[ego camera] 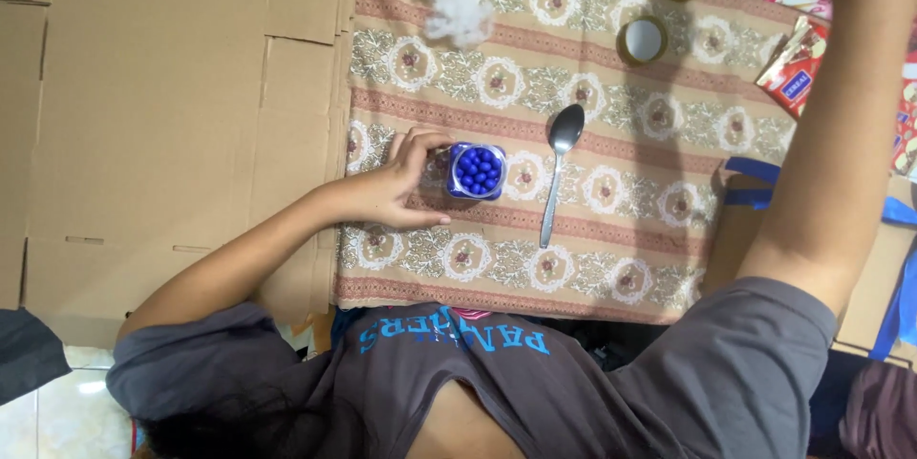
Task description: The person fills small jars with white, blue, and yellow candies by hand and using a spoon, and سپس secures them with lids.
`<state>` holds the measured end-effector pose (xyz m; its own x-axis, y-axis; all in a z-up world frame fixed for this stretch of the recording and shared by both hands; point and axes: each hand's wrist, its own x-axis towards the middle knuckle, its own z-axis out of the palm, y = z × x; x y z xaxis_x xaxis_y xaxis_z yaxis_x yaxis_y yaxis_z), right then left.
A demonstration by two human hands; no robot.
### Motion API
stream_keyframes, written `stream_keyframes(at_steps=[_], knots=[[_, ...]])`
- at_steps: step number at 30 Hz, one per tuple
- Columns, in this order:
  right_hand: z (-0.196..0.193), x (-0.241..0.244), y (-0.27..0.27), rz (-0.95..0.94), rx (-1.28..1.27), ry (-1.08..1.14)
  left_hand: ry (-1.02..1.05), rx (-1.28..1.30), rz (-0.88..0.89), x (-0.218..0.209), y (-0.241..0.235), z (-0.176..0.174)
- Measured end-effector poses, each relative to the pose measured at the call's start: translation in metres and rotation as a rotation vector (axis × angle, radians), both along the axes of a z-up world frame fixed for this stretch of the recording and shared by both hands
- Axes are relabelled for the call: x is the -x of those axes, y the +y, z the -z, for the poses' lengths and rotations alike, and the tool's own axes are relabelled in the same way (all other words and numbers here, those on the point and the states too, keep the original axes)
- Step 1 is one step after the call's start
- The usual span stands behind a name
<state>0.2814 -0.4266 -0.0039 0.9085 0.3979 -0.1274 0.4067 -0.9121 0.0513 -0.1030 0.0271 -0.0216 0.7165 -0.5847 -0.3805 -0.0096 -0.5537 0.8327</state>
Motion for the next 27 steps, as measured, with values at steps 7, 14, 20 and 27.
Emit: stream_keyframes(at_steps=[7, 14, 20, 27], knots=[[-0.085, 0.152, 0.165, 0.128, 0.104, 0.536, -0.097, 0.048, -0.022, 0.002, 0.001, 0.008], [-0.031, 0.146, 0.115, -0.275, -1.276, 0.852, -0.155, 0.088, -0.018, 0.004, 0.004, 0.009], [0.033, 0.149, 0.12, -0.08, -1.78, 1.088, -0.104, 0.059, -0.021, 0.004, 0.004, 0.004], [-0.004, 0.157, 0.127, -0.048, -1.288, 0.949, -0.154, 0.068, -0.013, 0.005, 0.004, 0.01]])
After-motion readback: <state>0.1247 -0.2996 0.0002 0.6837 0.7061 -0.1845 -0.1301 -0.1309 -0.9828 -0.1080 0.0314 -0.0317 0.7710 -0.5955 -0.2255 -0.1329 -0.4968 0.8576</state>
